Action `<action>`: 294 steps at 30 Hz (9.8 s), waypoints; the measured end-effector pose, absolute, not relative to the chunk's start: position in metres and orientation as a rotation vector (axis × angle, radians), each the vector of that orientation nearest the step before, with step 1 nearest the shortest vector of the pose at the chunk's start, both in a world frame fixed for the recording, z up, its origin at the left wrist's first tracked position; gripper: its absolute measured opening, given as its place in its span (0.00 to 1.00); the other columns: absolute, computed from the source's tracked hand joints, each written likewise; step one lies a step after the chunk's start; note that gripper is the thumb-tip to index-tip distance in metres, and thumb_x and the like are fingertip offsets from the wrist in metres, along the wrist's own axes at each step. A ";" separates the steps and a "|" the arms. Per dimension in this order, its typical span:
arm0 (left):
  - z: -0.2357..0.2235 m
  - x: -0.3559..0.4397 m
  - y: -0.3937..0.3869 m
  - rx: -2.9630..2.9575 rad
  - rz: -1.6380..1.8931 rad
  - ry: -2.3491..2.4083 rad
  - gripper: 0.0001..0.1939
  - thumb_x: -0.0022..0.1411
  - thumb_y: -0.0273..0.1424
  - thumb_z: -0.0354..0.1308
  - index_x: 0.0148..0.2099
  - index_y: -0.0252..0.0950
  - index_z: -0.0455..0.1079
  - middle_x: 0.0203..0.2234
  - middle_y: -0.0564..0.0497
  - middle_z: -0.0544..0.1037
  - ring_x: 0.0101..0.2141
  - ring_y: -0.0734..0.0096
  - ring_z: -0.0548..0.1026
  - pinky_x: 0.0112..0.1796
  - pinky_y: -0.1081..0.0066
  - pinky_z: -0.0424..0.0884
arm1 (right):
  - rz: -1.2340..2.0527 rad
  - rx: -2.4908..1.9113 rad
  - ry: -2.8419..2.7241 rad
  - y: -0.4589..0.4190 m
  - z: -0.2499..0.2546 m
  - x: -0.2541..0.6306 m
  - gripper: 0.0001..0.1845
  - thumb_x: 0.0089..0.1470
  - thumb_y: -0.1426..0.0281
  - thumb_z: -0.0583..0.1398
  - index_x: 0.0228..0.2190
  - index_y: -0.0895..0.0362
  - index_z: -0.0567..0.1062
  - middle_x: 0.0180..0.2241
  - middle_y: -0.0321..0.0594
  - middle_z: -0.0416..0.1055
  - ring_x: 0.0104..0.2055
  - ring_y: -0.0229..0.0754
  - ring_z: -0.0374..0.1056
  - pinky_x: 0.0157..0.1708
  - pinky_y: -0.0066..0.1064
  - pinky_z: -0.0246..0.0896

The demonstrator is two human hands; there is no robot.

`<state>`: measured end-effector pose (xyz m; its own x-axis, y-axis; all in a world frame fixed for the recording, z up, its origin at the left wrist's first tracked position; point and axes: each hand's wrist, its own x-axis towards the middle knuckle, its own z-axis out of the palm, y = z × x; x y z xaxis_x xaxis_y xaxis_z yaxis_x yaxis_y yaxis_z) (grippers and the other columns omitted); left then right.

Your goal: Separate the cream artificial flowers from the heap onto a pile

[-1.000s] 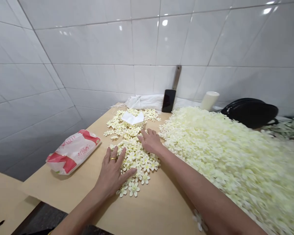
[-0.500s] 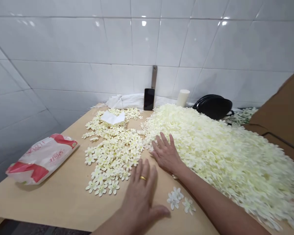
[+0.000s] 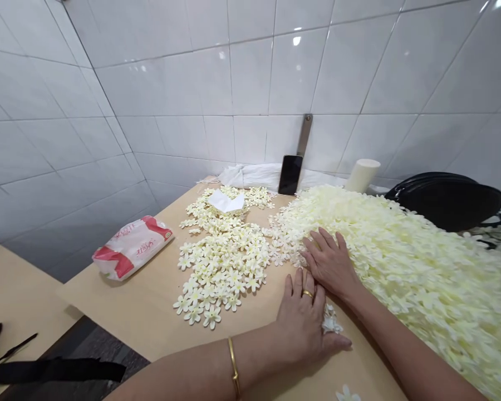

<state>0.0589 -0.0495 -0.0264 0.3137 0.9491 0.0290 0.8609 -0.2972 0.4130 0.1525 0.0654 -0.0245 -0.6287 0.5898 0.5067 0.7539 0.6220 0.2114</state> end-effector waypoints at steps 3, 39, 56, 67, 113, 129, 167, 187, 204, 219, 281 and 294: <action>-0.016 0.051 -0.041 2.287 0.371 1.608 0.53 0.46 0.62 0.34 0.62 0.25 0.40 0.60 0.32 0.42 0.59 0.43 0.36 0.55 0.49 0.40 | -0.518 -1.061 -2.440 0.062 -0.018 0.150 0.19 0.57 0.66 0.46 0.43 0.58 0.71 0.48 0.48 0.66 0.55 0.53 0.53 0.52 0.48 0.39; -0.009 -0.080 -0.126 2.508 0.530 2.191 0.26 0.60 0.39 0.44 0.58 0.33 0.52 0.57 0.39 0.56 0.59 0.51 0.45 0.52 0.52 0.53 | -0.293 -0.604 -2.533 0.024 -0.002 0.111 0.10 0.51 0.76 0.51 0.31 0.59 0.73 0.32 0.45 0.69 0.42 0.48 0.57 0.40 0.38 0.51; -0.032 -0.084 -0.112 2.312 0.681 2.466 0.33 0.56 0.46 0.46 0.58 0.30 0.53 0.58 0.33 0.52 0.59 0.45 0.39 0.51 0.47 0.51 | 0.109 -0.690 -2.658 0.002 -0.010 0.072 0.11 0.51 0.71 0.54 0.37 0.58 0.71 0.35 0.44 0.69 0.43 0.46 0.56 0.43 0.39 0.47; -0.018 -0.070 -0.102 2.298 0.932 2.204 0.21 0.58 0.38 0.48 0.49 0.29 0.63 0.51 0.34 0.62 0.58 0.48 0.45 0.51 0.49 0.55 | 0.497 -0.692 -2.337 0.001 -0.013 0.074 0.09 0.51 0.70 0.56 0.34 0.58 0.74 0.30 0.42 0.72 0.35 0.42 0.62 0.37 0.35 0.55; -0.001 0.000 -0.086 1.822 1.474 1.505 0.15 0.57 0.36 0.46 0.20 0.37 0.55 0.14 0.57 0.57 0.17 0.77 0.58 0.21 0.75 0.56 | 1.416 -0.717 -1.544 -0.049 0.015 0.116 0.24 0.51 0.53 0.51 0.14 0.57 0.56 0.14 0.28 0.48 0.17 0.29 0.45 0.18 0.26 0.41; 0.024 0.021 -0.081 1.331 1.479 1.369 0.13 0.55 0.38 0.50 0.24 0.36 0.60 0.17 0.57 0.61 0.22 0.76 0.59 0.25 0.76 0.57 | 0.206 -0.969 -2.043 -0.051 0.026 0.126 0.17 0.55 0.67 0.43 0.18 0.56 0.58 0.17 0.35 0.57 0.21 0.35 0.52 0.24 0.28 0.43; 0.012 0.019 -0.078 0.868 1.275 0.951 0.11 0.46 0.35 0.61 0.30 0.31 0.72 0.21 0.53 0.70 0.21 0.79 0.66 0.24 0.75 0.63 | 1.715 -0.918 -1.695 -0.024 0.022 0.155 0.17 0.39 0.59 0.64 0.22 0.59 0.67 0.17 0.29 0.60 0.17 0.28 0.52 0.18 0.24 0.45; 0.019 0.023 -0.081 0.725 1.091 1.002 0.11 0.37 0.24 0.64 0.26 0.32 0.66 0.13 0.55 0.69 0.16 0.78 0.67 0.19 0.76 0.63 | 2.023 -0.883 -1.429 -0.038 0.020 0.181 0.10 0.39 0.69 0.64 0.25 0.59 0.69 0.22 0.32 0.66 0.23 0.31 0.63 0.26 0.26 0.56; 0.000 0.031 -0.064 0.827 1.492 1.087 0.08 0.41 0.25 0.59 0.23 0.34 0.61 0.14 0.56 0.70 0.18 0.76 0.70 0.24 0.74 0.67 | 1.080 -0.997 -1.912 -0.044 0.004 0.158 0.12 0.54 0.65 0.50 0.35 0.58 0.68 0.28 0.39 0.67 0.28 0.38 0.63 0.26 0.28 0.58; 0.002 0.045 -0.064 0.742 1.473 1.128 0.09 0.48 0.33 0.58 0.25 0.34 0.62 0.15 0.58 0.67 0.15 0.81 0.64 0.18 0.78 0.62 | -0.135 -0.970 -2.124 -0.045 0.000 0.154 0.14 0.54 0.79 0.46 0.33 0.63 0.71 0.25 0.45 0.67 0.27 0.41 0.61 0.27 0.31 0.58; 0.001 0.047 -0.020 0.871 1.344 0.859 0.15 0.55 0.41 0.53 0.25 0.34 0.60 0.14 0.56 0.66 0.17 0.80 0.63 0.21 0.78 0.59 | 1.318 -0.927 -1.486 -0.001 0.014 0.157 0.13 0.48 0.61 0.58 0.29 0.58 0.70 0.17 0.32 0.66 0.19 0.35 0.63 0.21 0.28 0.62; -0.005 0.041 -0.016 0.776 1.276 0.831 0.12 0.53 0.39 0.56 0.30 0.35 0.62 0.17 0.56 0.68 0.18 0.79 0.66 0.21 0.77 0.62 | 0.873 -1.123 -1.784 -0.001 0.009 0.164 0.11 0.52 0.66 0.53 0.24 0.58 0.67 0.18 0.34 0.64 0.20 0.34 0.61 0.21 0.25 0.56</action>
<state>0.0405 -0.0165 -0.0051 0.0964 0.9907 -0.0959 -0.4881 0.1311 0.8629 0.1644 -0.0011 0.0092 -0.2519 0.9259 0.2815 0.3458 0.3578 -0.8674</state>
